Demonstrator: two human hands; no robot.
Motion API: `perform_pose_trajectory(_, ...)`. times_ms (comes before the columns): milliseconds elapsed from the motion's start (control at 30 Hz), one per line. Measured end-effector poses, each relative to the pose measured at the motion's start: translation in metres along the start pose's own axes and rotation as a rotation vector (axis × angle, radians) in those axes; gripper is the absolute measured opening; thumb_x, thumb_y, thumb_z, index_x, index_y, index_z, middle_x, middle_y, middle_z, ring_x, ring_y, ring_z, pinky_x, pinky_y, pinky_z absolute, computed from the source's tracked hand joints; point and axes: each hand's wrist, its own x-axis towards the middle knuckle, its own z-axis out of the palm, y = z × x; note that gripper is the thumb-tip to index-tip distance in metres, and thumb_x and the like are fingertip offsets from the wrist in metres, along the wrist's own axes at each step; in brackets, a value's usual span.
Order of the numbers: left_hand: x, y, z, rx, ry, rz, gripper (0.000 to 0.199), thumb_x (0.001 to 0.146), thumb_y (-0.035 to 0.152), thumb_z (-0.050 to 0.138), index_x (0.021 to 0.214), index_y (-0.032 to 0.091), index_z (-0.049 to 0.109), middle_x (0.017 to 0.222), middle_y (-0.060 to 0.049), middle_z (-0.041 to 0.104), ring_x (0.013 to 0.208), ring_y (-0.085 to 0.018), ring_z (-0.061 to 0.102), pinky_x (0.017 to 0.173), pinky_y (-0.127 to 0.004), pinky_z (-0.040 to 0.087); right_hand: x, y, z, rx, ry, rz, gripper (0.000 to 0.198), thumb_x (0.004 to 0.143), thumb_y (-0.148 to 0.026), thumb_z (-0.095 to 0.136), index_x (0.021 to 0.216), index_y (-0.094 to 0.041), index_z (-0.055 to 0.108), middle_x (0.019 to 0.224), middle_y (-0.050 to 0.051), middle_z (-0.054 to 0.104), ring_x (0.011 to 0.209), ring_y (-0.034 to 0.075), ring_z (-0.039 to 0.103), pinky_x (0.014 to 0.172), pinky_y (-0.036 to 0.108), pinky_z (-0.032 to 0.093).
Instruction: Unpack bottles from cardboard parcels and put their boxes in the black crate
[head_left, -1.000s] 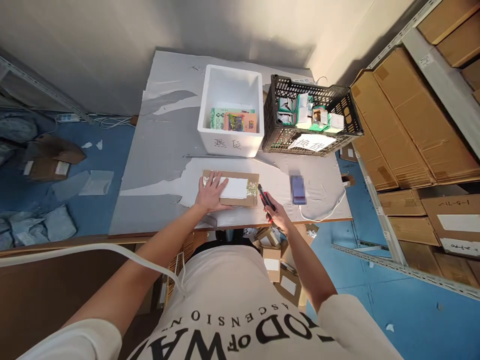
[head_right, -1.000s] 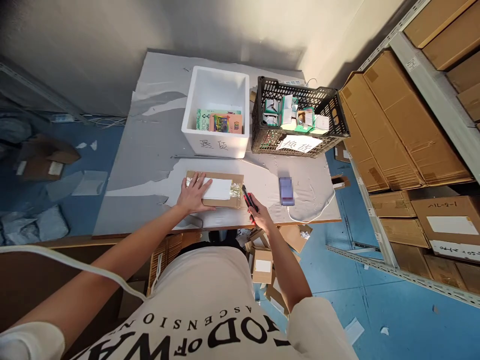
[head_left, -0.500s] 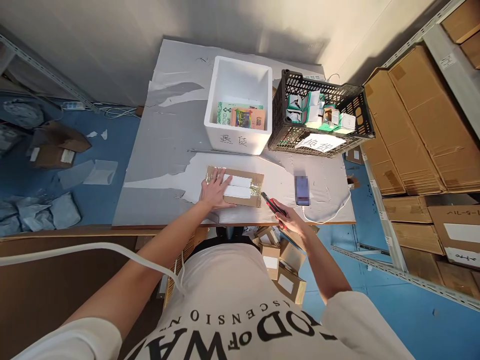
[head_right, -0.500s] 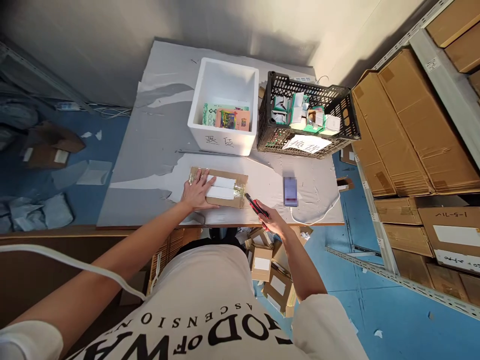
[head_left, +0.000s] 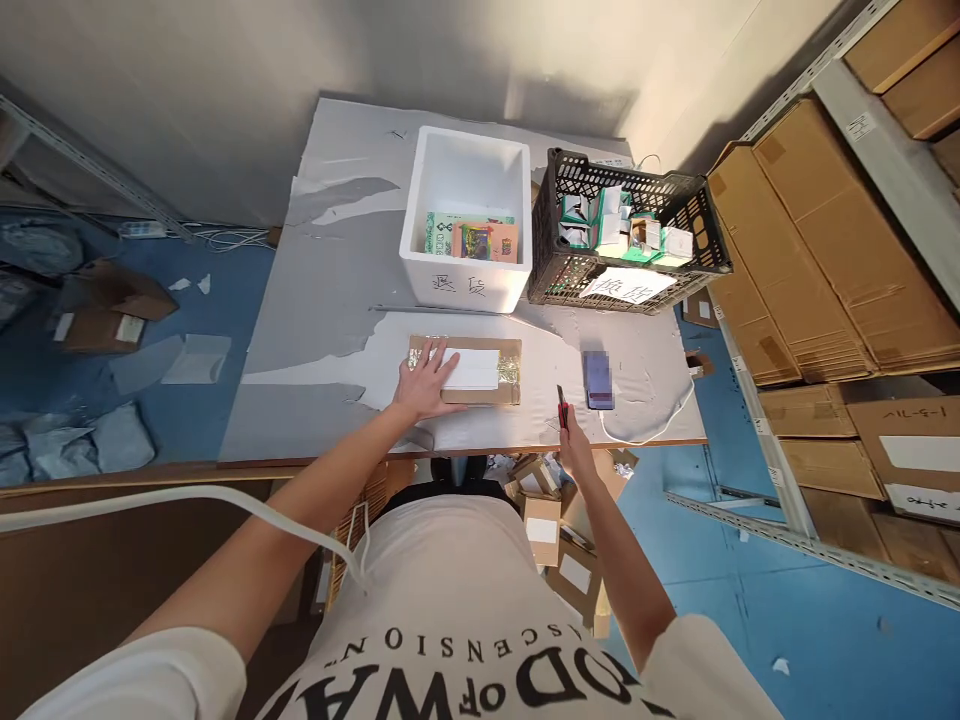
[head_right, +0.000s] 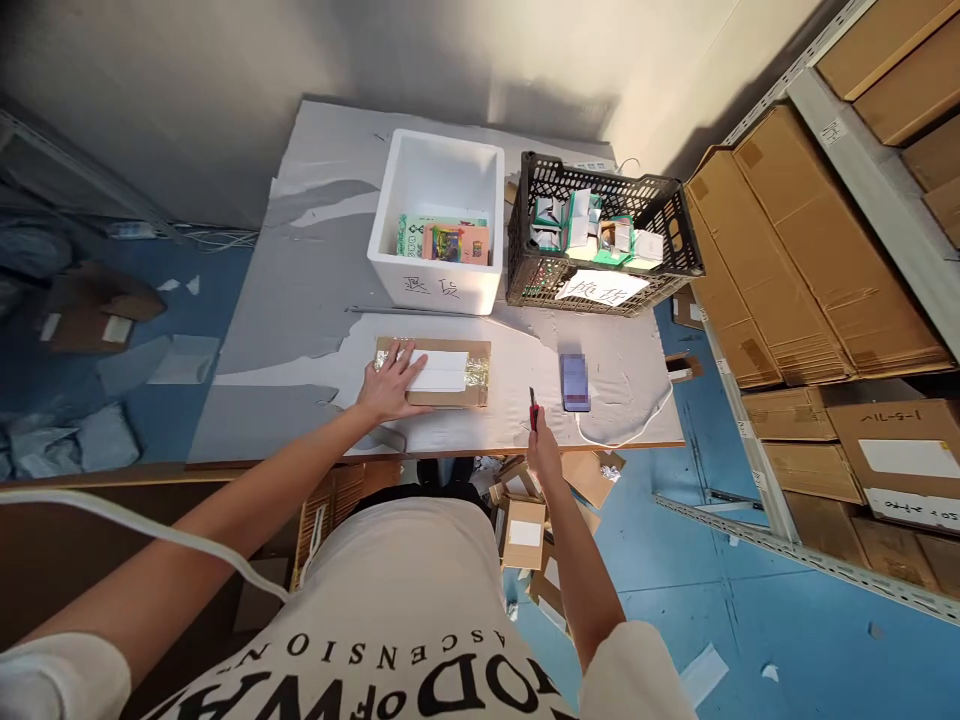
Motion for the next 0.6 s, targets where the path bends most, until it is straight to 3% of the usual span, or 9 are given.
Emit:
perform_pose_trajectory(133,-0.003,-0.004,0.002,0.024,0.038,0.064,0.096,0.071,0.068,0.057,0.149,0.022,0.027,0.157,-0.017,0.014,0.144,-0.040,0.003,0.106,-0.067,0.009,0.044,-0.019,0.034,-0.409,0.054,0.157,0.073,0.085,-0.015,0.038,0.153,-0.023,0.010,0.120,0.020,0.047,0.107,0.032,0.054,0.087,0.046,0.044)
perform_pose_trajectory(267,-0.010,0.004,0.007,0.056,0.105,0.149,0.078,0.082,0.060,0.051,0.146,0.020,0.032,0.156,-0.017,0.020,0.145,-0.038,0.009,0.105,-0.071,-0.005,0.060,-0.022,0.060,-0.541,0.095,0.183,0.078,0.080,-0.009,0.043,0.152,-0.020,0.014,0.123,0.023,0.042,0.117,0.036,0.047,0.090,0.050,0.042)
perform_pose_trajectory(467,-0.034,0.026,0.027,0.010,0.121,0.223,0.059,0.092,0.043,0.040,0.144,0.016,0.036,0.153,-0.016,0.028,0.143,-0.030,0.022,0.114,-0.059,0.006,0.062,-0.014,0.057,-0.576,0.107,0.078,0.066,0.085,-0.014,0.043,0.149,-0.019,0.027,0.132,0.022,0.040,0.121,0.035,0.041,0.092,0.050,0.040)
perform_pose_trajectory(600,-0.038,0.026,0.041,-0.051,0.130,0.193,0.055,0.092,0.036,0.041,0.143,0.016,0.039,0.150,-0.014,0.036,0.141,-0.028,0.028,0.115,-0.051,0.016,0.074,-0.048,0.028,-0.479,0.286,-0.128,0.057,0.093,-0.029,0.036,0.148,-0.015,0.027,0.143,0.023,0.031,0.129,0.035,0.034,0.100,0.051,0.034)
